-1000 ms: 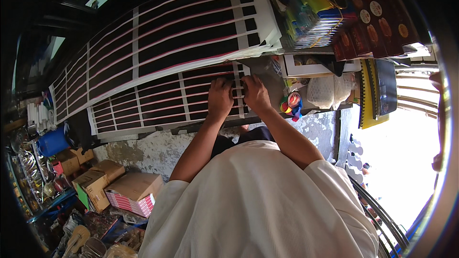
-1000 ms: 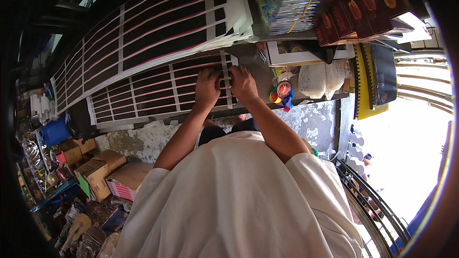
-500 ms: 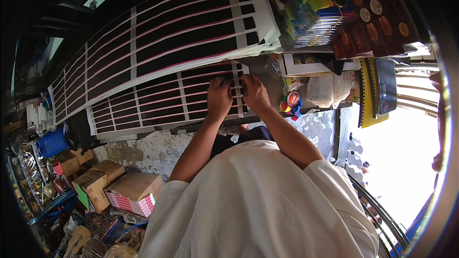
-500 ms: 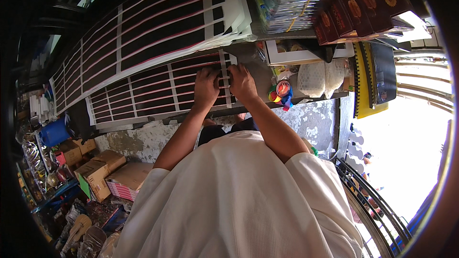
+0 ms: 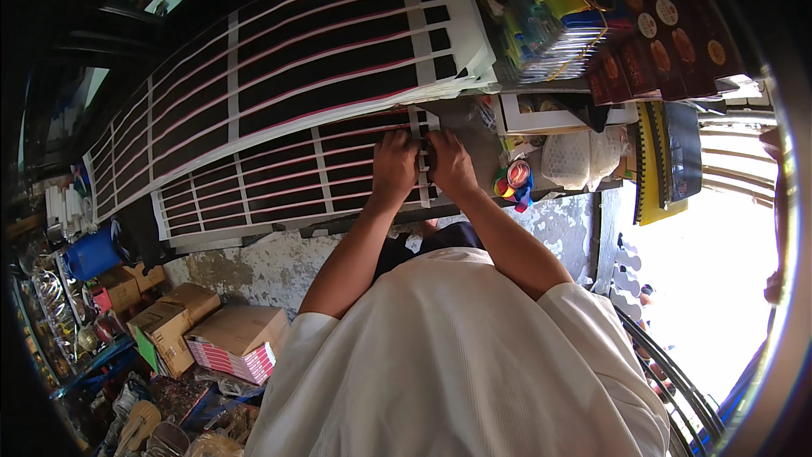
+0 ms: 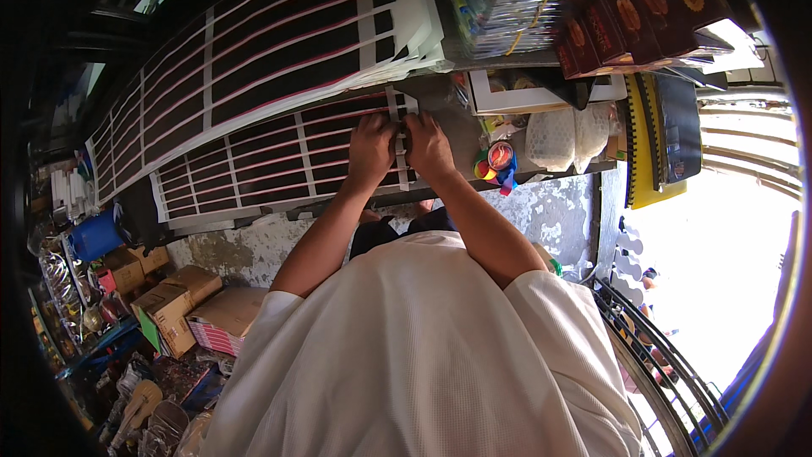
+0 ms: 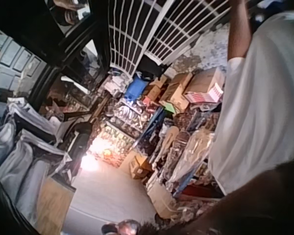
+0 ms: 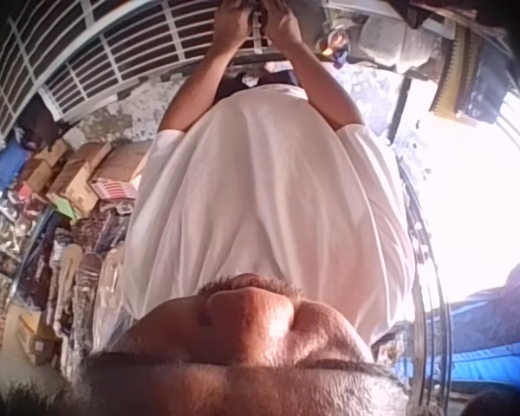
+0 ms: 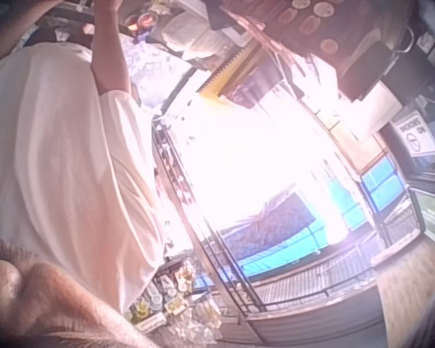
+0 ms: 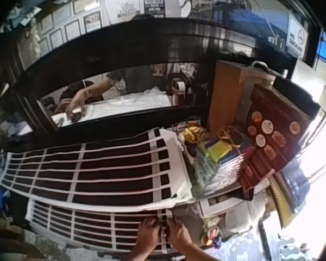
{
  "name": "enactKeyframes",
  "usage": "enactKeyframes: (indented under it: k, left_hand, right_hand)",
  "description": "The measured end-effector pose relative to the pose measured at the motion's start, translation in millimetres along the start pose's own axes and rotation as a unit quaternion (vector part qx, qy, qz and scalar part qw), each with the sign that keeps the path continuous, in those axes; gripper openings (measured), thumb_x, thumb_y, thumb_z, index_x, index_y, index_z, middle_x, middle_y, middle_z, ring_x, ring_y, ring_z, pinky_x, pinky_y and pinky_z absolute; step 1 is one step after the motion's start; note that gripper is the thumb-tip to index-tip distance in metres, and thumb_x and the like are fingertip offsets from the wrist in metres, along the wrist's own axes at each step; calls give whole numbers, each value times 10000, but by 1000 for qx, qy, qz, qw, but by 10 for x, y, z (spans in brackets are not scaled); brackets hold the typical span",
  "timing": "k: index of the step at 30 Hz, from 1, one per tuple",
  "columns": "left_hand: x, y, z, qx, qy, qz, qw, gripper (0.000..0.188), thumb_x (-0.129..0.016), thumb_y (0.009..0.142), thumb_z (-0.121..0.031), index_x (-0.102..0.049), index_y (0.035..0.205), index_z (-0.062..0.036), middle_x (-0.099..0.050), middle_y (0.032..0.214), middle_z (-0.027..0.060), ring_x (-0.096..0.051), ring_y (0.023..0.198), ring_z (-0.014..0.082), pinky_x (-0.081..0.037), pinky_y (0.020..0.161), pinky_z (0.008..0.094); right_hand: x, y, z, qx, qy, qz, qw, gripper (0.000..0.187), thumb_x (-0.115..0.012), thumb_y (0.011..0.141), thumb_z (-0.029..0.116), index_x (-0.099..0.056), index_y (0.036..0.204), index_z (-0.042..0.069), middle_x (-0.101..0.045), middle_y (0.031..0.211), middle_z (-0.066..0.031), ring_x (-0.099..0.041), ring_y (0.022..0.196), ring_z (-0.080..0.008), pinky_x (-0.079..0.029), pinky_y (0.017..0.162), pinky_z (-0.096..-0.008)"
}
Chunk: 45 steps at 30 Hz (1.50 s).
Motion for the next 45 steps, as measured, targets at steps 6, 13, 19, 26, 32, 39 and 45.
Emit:
enactKeyframes:
  k: [6,13,19,26,32,39,45]
  left_hand:
    - [89,69,43,1,-52,-46,998,261,-758,816,28,-822,1046,-77,-696,985,143,-681,989,418,-593,855,524]
    - [32,85,-11,-15,-69,-8,997,258,-753,846,30,-814,1082,-55,-701,1014,157,-680,1010,407,-591,896,515]
    - [6,8,14,-26,-53,10,998,237,-766,850,13,-808,1074,-53,-700,1038,149,-678,1033,393,-598,895,504]
    - [-95,-37,-16,-48,18,37,998,198,-769,845,-24,-804,1032,-75,-663,1107,121,-663,1052,377,-611,876,482]
    - [-110,-45,-51,-66,44,31,996,205,-776,861,-73,-799,1064,-78,-647,1095,113,-657,1061,369,-609,876,476]
    - [-130,135,-57,-122,29,67,990,214,-781,872,-95,-787,1079,-41,-671,1115,161,-684,1086,382,-597,935,486]
    - [29,197,34,-118,-36,75,990,114,-794,867,-74,-750,953,-13,-693,1049,177,-699,1056,400,-593,949,501]
  right_hand:
    - [11,-3,-14,-9,3,-18,1000,418,-668,870,-29,-656,1275,73,-653,1220,-257,-652,1132,-535,-570,956,-596]
    - [18,-7,-9,1,6,-24,1000,394,-672,871,-23,-649,1252,76,-639,1176,-223,-655,1114,-503,-572,941,-585]
    - [5,-2,-28,-19,2,-13,1000,374,-678,875,-20,-661,1236,76,-640,1170,-218,-665,1093,-493,-578,941,-577]
    - [38,7,16,-6,7,-23,1000,345,-647,924,-16,-668,1257,69,-654,1179,-246,-671,1080,-528,-578,926,-599]
    - [40,3,3,-4,19,-28,999,335,-649,931,-9,-666,1257,67,-656,1190,-252,-672,1078,-535,-577,928,-603]
    - [54,-13,-3,-17,15,-25,999,349,-670,923,14,-659,1268,66,-659,1213,-276,-667,1107,-550,-574,962,-598]
    - [24,6,-15,-13,3,-16,1000,365,-697,879,21,-643,1238,59,-645,1196,-264,-663,1120,-514,-569,971,-587]
Point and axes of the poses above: each hand's wrist, its own y-axis towards the middle knuckle, its own x-axis out of the back of the hand, z = x × y, the point moved 8 cm from there along y, towards the middle knuckle
